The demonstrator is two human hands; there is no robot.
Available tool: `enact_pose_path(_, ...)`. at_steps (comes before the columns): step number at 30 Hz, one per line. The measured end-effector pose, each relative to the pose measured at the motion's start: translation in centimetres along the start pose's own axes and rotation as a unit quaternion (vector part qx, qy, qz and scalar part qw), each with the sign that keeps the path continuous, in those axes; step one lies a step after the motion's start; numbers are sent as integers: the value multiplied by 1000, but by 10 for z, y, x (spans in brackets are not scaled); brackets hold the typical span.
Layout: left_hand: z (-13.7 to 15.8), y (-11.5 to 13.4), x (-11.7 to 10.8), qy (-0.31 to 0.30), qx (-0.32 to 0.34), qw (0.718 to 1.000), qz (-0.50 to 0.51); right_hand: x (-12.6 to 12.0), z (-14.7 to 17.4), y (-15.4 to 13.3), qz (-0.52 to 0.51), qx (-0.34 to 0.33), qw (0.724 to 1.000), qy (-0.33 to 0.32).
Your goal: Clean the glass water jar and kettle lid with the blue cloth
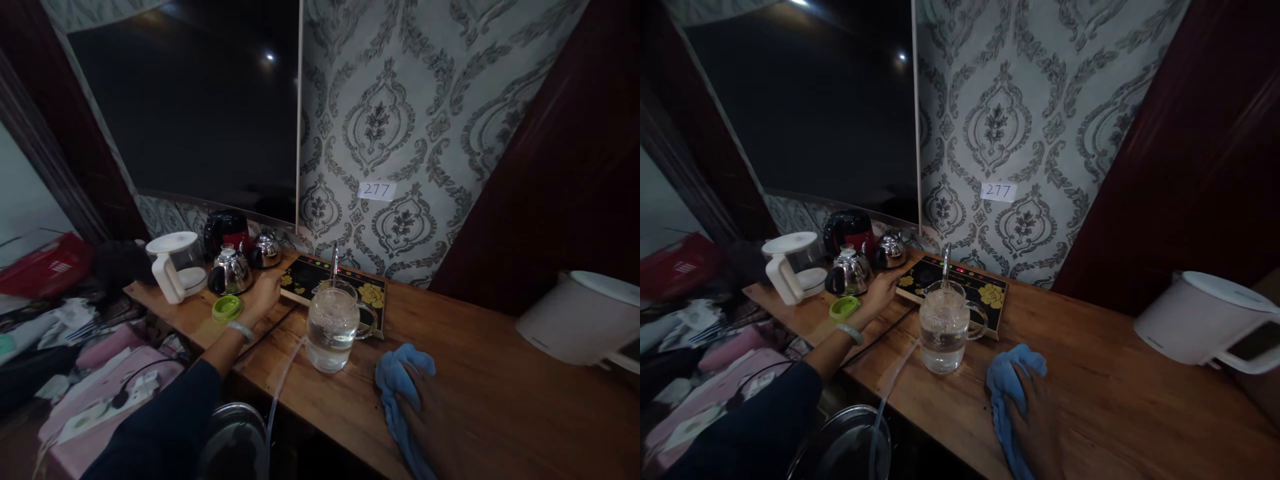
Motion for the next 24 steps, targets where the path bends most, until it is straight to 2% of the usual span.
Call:
enact_pose_path(2, -19, 8, 15, -51, 3, 998, -49, 1, 3, 1, 6, -10, 1000, 3)
enact_pose_path(5, -48, 22, 43, -119, 41, 987, -101, 4, 9, 10, 24, -29, 999, 16)
enact_pose_path(10, -82, 35, 89, -169, 86, 976, -110, 12, 15, 33, 21, -55, 998, 6)
enact_pose_path(16, -100, 34, 129, -192, 113, 968, -115, 25, 10, 55, 4, -58, 998, 0)
enact_pose_path(20, -105, 31, 145, -197, 115, 966, -124, 32, 9, 67, -7, -47, 999, -14)
enact_pose_path(24, -108, 30, 155, -203, 114, 964, -126, 29, 15, 71, 12, -41, 999, -7)
Point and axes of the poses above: each hand's wrist, its own z-axis away from the middle knuckle, its own x-axis out of the palm, y = z × x, the point moved 4 cm from there along -z, towards the middle knuckle, and after that the axes turned 14 degrees about y, right-handed, at the moved point
